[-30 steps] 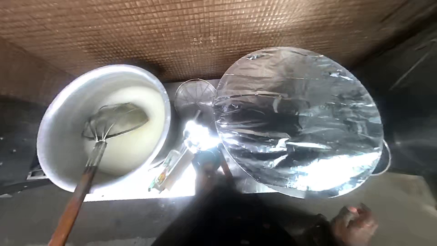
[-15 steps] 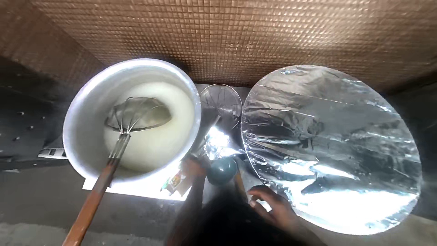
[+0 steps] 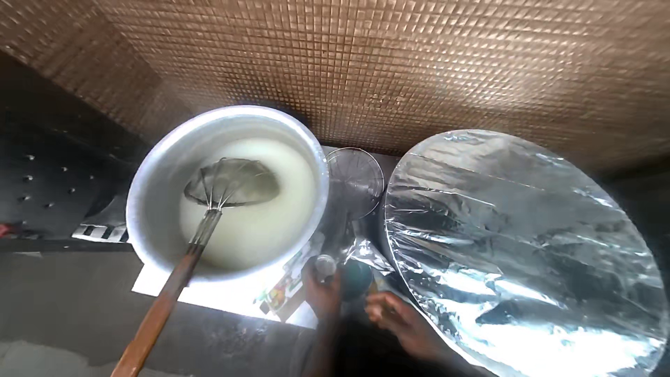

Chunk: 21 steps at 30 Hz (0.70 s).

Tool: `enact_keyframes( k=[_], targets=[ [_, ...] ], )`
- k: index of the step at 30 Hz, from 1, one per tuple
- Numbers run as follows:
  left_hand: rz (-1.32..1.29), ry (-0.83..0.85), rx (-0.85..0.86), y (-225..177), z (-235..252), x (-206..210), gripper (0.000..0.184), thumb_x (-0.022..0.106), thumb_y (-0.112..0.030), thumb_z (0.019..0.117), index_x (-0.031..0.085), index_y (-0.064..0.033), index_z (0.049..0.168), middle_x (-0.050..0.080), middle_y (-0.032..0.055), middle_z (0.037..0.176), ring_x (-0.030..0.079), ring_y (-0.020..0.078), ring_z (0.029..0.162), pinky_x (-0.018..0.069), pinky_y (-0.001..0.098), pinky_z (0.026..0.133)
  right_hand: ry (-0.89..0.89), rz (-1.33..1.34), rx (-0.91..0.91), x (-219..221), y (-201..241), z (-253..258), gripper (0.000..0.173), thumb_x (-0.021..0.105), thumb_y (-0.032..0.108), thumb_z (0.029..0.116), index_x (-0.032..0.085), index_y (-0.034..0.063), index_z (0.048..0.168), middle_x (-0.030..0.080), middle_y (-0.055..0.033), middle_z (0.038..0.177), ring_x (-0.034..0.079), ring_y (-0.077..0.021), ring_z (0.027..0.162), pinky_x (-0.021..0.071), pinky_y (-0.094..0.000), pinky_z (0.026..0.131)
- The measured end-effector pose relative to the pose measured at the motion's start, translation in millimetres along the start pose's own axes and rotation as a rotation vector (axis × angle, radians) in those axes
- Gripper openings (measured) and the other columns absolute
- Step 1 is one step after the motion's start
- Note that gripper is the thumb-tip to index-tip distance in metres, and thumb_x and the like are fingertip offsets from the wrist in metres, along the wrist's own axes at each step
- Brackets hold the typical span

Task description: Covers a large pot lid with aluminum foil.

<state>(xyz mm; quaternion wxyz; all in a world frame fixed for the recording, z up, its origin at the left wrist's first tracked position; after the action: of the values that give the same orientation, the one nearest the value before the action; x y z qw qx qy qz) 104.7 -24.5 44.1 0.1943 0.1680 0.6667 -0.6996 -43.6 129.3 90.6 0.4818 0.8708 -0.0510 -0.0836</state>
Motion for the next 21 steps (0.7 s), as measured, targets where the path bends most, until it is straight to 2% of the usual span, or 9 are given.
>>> enact_keyframes(
  k=[2, 4, 6, 8, 10, 11, 14, 17, 21],
  targets=[
    [-0.001, 0.007, 0.128, -20.4, -7.4, -16.3, 0.062, 0.089, -0.026, 0.0675, 0.067, 0.0030, 0.117, 0.069, 0.0189, 0.112, 0.070, 0.0253, 0.096, 0.0610, 0.0420, 0.082, -0.062, 0.442, 0.271, 14.6, -15.8, 18.8, 0.048, 0.035, 0.037, 0.1108, 0.051, 0.0008, 0.138, 0.068, -0.0147, 0.123, 0.070, -0.0263, 0.107, 0.0587, -0.0444, 0.090],
    [-0.010, 0.012, 0.258, -42.4, -15.5, -31.8, 0.057, 0.085, -0.032, 0.0698, 0.070, 0.0015, 0.114, 0.071, 0.0158, 0.112, 0.071, 0.0216, 0.099, 0.0607, 0.0379, 0.084, -0.090, 0.743, 0.459, 34.4, -22.3, 40.5, 0.070, 0.023, 0.057, 0.1088, 0.049, 0.0007, 0.140, 0.066, -0.0168, 0.122, 0.068, -0.0289, 0.106, 0.0564, -0.0475, 0.091],
    [-0.016, 0.032, 0.379, -60.5, -29.3, -45.8, 0.056, 0.084, -0.038, 0.0732, 0.072, -0.0010, 0.113, 0.072, 0.0144, 0.113, 0.070, 0.0201, 0.104, 0.0607, 0.0366, 0.089, -0.100, 0.920, 0.489, 49.7, -18.9, 58.9, 0.077, 0.023, 0.067, 0.1044, 0.055, 0.0016, 0.128, 0.067, -0.0141, 0.107, 0.068, -0.0260, 0.094, 0.0570, -0.0458, 0.085],
    [-0.012, 0.053, 0.474, -75.4, -41.9, -58.2, 0.055, 0.083, -0.039, 0.0765, 0.072, -0.0017, 0.115, 0.072, 0.0160, 0.116, 0.070, 0.0215, 0.109, 0.0596, 0.0376, 0.094, -0.134, 1.060, 0.430, 56.5, -6.4, 67.5, 0.064, 0.033, 0.061, 0.1057, 0.059, 0.0037, 0.120, 0.068, -0.0122, 0.097, 0.067, -0.0239, 0.088, 0.0576, -0.0445, 0.082],
    [-0.008, 0.049, 0.561, -83.8, -50.0, -68.4, 0.051, 0.082, -0.038, 0.0793, 0.071, -0.0051, 0.117, 0.071, 0.0159, 0.118, 0.069, 0.0208, 0.112, 0.0585, 0.0371, 0.097, -0.223, 1.152, 0.395, 59.0, 7.0, 61.9, 0.049, 0.044, 0.051, 0.1062, 0.060, 0.0065, 0.119, 0.068, -0.0109, 0.094, 0.068, -0.0222, 0.085, 0.0587, -0.0422, 0.079],
    [-0.006, 0.042, 0.601, -87.6, -52.1, -72.5, 0.049, 0.081, -0.038, 0.0804, 0.070, -0.0076, 0.117, 0.071, 0.0148, 0.118, 0.068, 0.0201, 0.112, 0.0584, 0.0368, 0.097, -0.255, 1.196, 0.389, 59.8, 13.2, 55.7, 0.052, 0.043, 0.053, 0.1056, 0.058, 0.0064, 0.122, 0.068, -0.0119, 0.097, 0.068, -0.0230, 0.087, 0.0583, -0.0429, 0.080],
    [0.030, 0.038, 0.729, -107.5, -55.8, -82.4, 0.042, 0.077, -0.037, 0.0849, 0.069, -0.0143, 0.119, 0.070, 0.0118, 0.121, 0.068, 0.0208, 0.112, 0.0580, 0.0378, 0.095, -0.239, 1.264, 0.404, 57.5, 37.5, 34.0, 0.085, 0.029, 0.079, 0.0957, 0.052, 0.0078, 0.135, 0.068, -0.0152, 0.111, 0.067, -0.0266, 0.100, 0.0565, -0.0473, 0.086],
    [0.088, 0.087, 0.866, -130.0, -60.1, -91.4, 0.035, 0.072, -0.035, 0.0901, 0.066, -0.0212, 0.122, 0.067, 0.0069, 0.122, 0.064, 0.0196, 0.115, 0.0552, 0.0374, 0.097, -0.134, 1.265, 0.371, 49.7, 55.0, 16.9, 0.101, 0.018, 0.091, 0.0857, 0.049, 0.0135, 0.142, 0.067, -0.0163, 0.122, 0.067, -0.0299, 0.107, 0.0567, -0.0511, 0.086],
    [0.118, 0.164, 1.074, -155.4, -62.1, -103.4, 0.029, 0.067, -0.029, 0.0943, 0.065, -0.0231, 0.123, 0.067, 0.0039, 0.124, 0.063, 0.0190, 0.117, 0.0540, 0.0368, 0.097, -0.090, 1.158, 0.353, 14.2, 54.3, 11.4, 0.091, 0.027, 0.084, 0.0926, 0.050, 0.0112, 0.143, 0.067, -0.0169, 0.125, 0.067, -0.0320, 0.110, 0.0569, -0.0526, 0.089]
  ],
)
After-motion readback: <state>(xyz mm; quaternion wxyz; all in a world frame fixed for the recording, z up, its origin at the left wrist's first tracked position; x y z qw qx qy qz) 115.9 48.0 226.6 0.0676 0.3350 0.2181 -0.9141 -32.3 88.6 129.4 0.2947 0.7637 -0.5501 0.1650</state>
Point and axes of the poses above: each hand's wrist, its own z-axis towards the middle knuckle, its own x-axis out of the palm, y = z × x, the point moved 10 cm from there along z, towards the middle knuckle
